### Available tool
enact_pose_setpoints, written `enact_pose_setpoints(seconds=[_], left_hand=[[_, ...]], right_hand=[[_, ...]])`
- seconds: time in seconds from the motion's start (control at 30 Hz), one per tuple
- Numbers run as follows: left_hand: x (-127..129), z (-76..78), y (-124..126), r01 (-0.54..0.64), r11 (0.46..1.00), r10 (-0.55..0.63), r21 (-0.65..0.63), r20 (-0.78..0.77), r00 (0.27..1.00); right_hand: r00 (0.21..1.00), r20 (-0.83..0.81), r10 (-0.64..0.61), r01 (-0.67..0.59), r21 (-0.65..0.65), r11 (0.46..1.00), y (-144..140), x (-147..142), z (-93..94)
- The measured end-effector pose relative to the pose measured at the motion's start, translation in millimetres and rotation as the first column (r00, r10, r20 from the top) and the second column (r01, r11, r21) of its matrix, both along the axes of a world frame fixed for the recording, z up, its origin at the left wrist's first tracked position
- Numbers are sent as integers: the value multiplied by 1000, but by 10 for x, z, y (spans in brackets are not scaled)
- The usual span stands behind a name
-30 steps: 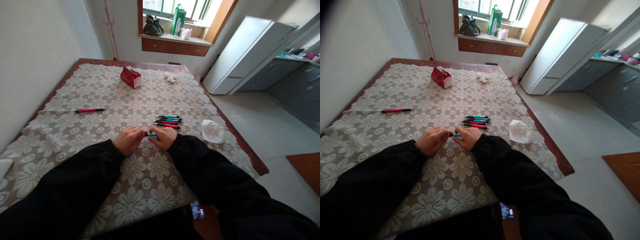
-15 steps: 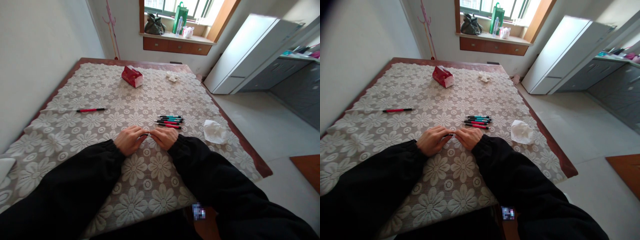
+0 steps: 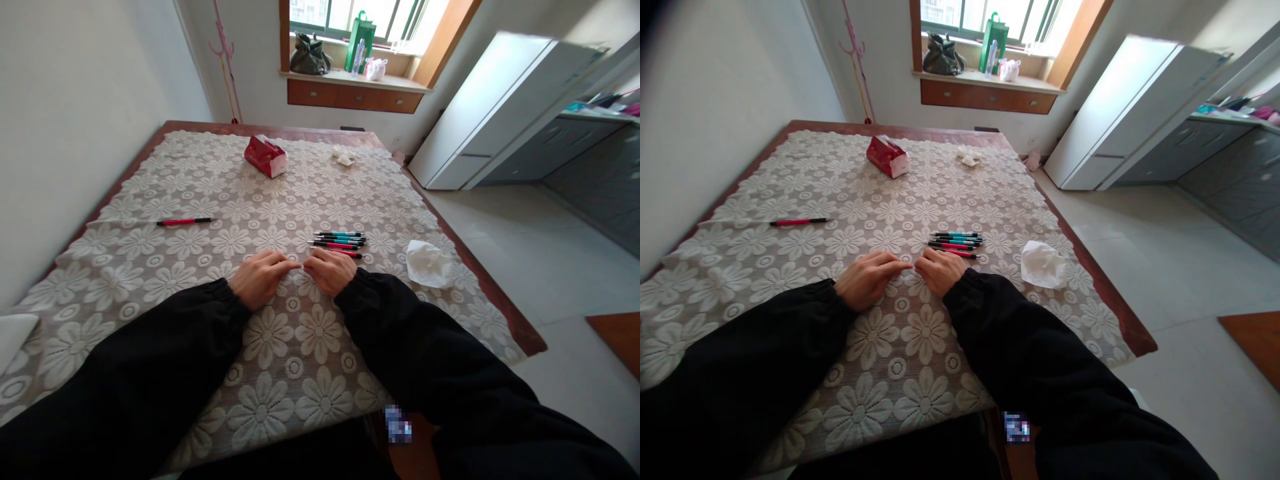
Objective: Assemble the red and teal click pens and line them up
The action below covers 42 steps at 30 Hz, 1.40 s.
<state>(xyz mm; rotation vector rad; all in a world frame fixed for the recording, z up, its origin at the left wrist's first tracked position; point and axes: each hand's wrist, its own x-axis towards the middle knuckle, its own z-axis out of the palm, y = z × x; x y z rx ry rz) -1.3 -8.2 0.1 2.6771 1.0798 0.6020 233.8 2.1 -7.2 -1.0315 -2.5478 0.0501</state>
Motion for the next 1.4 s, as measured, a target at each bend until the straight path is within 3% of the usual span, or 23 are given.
enact_pose_setpoints(seconds=[0.2,0.4,0.7,0.9,1.03,1.17,1.4], left_hand=[[-16,-25,11,0,1000,-1,-6,-40,999],[18,21,-3,-75,996,76,-43,40,996],[-37,-33,48,-38,996,48,-83,126,991],[-27,11,41,-188,973,205,-131,124,971],[-24,-3,49,-242,960,261,-139,137,956],[-17,-29,60,-152,981,168,-124,125,978],[-23,-55,74,-45,997,50,-59,91,995]], right_hand=[[999,-26,-34,33,-33,999,9,20,-14],[998,-55,-42,39,-61,997,6,30,-9],[989,-100,-105,100,-62,993,12,45,-47],[977,-148,-154,153,-18,988,8,48,-30],[991,-124,-43,44,5,999,20,51,-47],[993,-92,73,-70,33,997,15,35,-62],[998,-46,52,-50,28,998,27,54,-27]])
